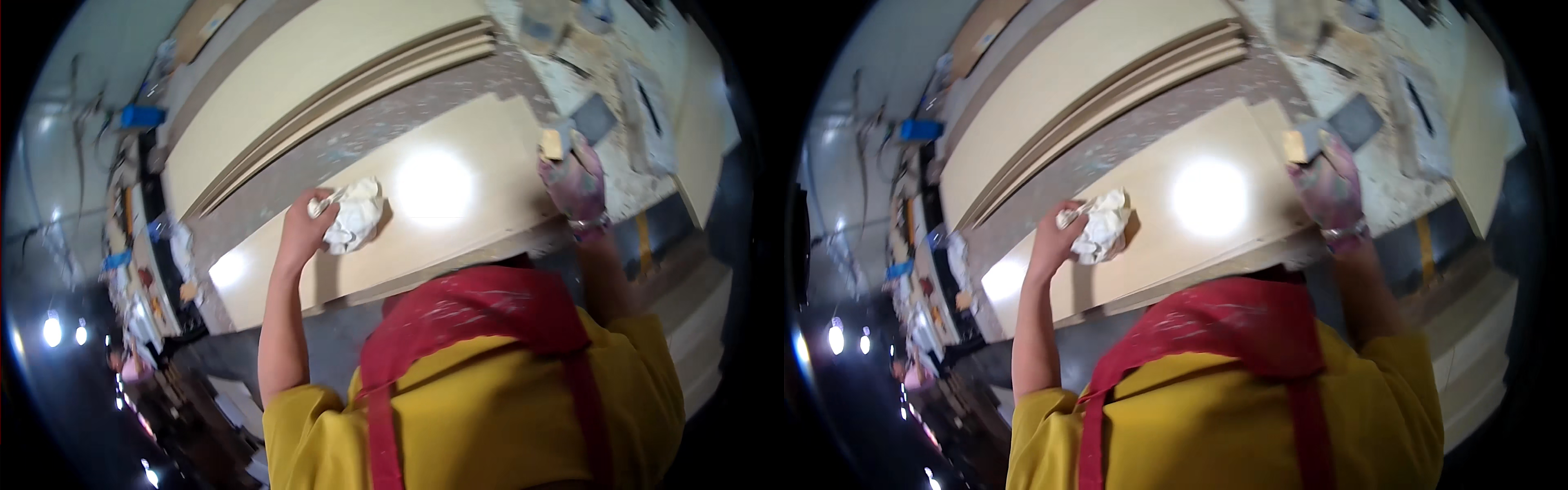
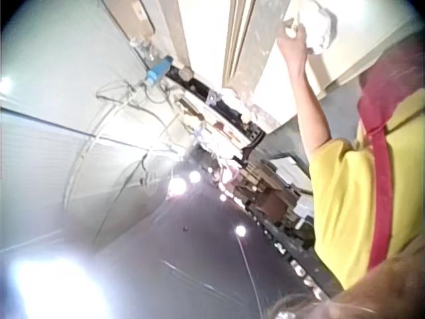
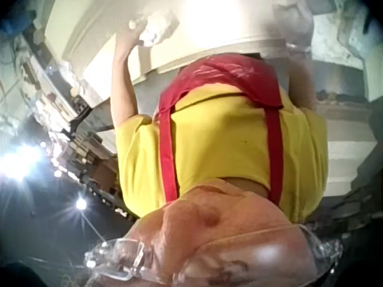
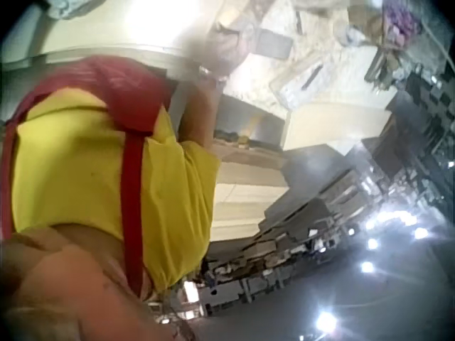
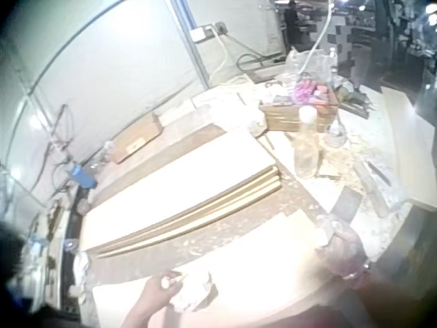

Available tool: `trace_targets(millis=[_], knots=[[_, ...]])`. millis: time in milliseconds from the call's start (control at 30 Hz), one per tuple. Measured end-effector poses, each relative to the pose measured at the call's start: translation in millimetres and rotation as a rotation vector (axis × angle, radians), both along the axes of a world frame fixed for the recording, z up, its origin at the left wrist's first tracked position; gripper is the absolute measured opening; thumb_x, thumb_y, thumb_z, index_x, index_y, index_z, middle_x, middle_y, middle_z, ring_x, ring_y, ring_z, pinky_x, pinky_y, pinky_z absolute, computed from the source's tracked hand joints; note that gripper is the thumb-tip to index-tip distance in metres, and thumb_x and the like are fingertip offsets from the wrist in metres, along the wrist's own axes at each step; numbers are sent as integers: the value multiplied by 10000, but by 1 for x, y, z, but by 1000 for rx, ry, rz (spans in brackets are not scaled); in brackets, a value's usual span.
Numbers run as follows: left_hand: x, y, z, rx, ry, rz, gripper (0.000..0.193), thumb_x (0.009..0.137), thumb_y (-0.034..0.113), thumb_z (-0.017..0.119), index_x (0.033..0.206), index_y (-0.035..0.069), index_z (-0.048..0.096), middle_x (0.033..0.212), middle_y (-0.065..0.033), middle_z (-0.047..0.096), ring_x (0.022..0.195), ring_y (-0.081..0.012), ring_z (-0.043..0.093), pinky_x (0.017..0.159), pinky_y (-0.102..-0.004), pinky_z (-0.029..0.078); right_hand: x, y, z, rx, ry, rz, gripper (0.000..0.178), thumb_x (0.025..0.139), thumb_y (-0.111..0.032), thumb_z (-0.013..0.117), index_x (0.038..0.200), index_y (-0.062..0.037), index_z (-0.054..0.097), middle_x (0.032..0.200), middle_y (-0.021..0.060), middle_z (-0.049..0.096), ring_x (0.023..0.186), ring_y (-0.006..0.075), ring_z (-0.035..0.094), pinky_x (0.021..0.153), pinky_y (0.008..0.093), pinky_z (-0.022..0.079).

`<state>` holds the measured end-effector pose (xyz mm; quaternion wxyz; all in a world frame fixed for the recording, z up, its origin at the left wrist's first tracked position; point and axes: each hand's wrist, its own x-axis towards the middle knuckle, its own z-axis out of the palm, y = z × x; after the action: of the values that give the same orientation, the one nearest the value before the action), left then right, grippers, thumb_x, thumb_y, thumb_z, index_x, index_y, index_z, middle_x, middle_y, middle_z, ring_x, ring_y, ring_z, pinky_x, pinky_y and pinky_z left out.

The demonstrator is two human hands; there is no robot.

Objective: The person pours liquid from a yellow jerrycan into a small bottle using a pink funnel, then moves to a workbench to wipe several light-colored wooden boards with a white cloth. The person repeatedly wipes the boards, occasionally refilling the cloth with liquid from the bottle.

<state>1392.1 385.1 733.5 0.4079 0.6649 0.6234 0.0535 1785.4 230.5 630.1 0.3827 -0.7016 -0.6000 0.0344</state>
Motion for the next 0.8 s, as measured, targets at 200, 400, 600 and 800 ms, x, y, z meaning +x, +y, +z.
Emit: trace_targets(millis=[200, 400, 600, 800], knots=[[-117, 35, -31, 488, 386, -330, 365, 760, 221, 599, 1093, 72, 601, 962, -188, 647, 906, -396, 593, 794, -449, 478, -16, -10, -9, 121, 1957, 195, 353, 928, -260, 508, 1217, -58, 517, 1152, 111, 573, 1023, 221, 566, 831, 366, 484], [-137, 38, -36, 407, 329, -415, 285, 786, 184, 557, 1048, 98, 629, 1027, -144, 605, 928, -353, 594, 795, -410, 492, -1, -15, -43, 251, 2255, 199, 427, 934, -219, 474, 1301, 0, 448, 1303, 138, 509, 1179, 256, 493, 1014, 402, 379], [-130, 56, -42, 360, 401, -528, 245, 784, 214, 559, 986, 101, 641, 1007, -145, 607, 949, -349, 592, 764, -434, 501, -23, -11, -22, 342, 2111, -126, 465, 920, -252, 464, 1313, -9, 416, 1318, 154, 471, 1183, 271, 476, 1000, 402, 391], [-147, 84, -74, 311, 340, -502, 294, 814, 310, 559, 967, 67, 622, 996, -212, 622, 919, -413, 587, 755, -468, 485, -39, -2, -29, 473, 1711, -44, 319, 935, -228, 447, 1172, -28, 521, 1085, 103, 583, 970, 213, 561, 876, 364, 468]])
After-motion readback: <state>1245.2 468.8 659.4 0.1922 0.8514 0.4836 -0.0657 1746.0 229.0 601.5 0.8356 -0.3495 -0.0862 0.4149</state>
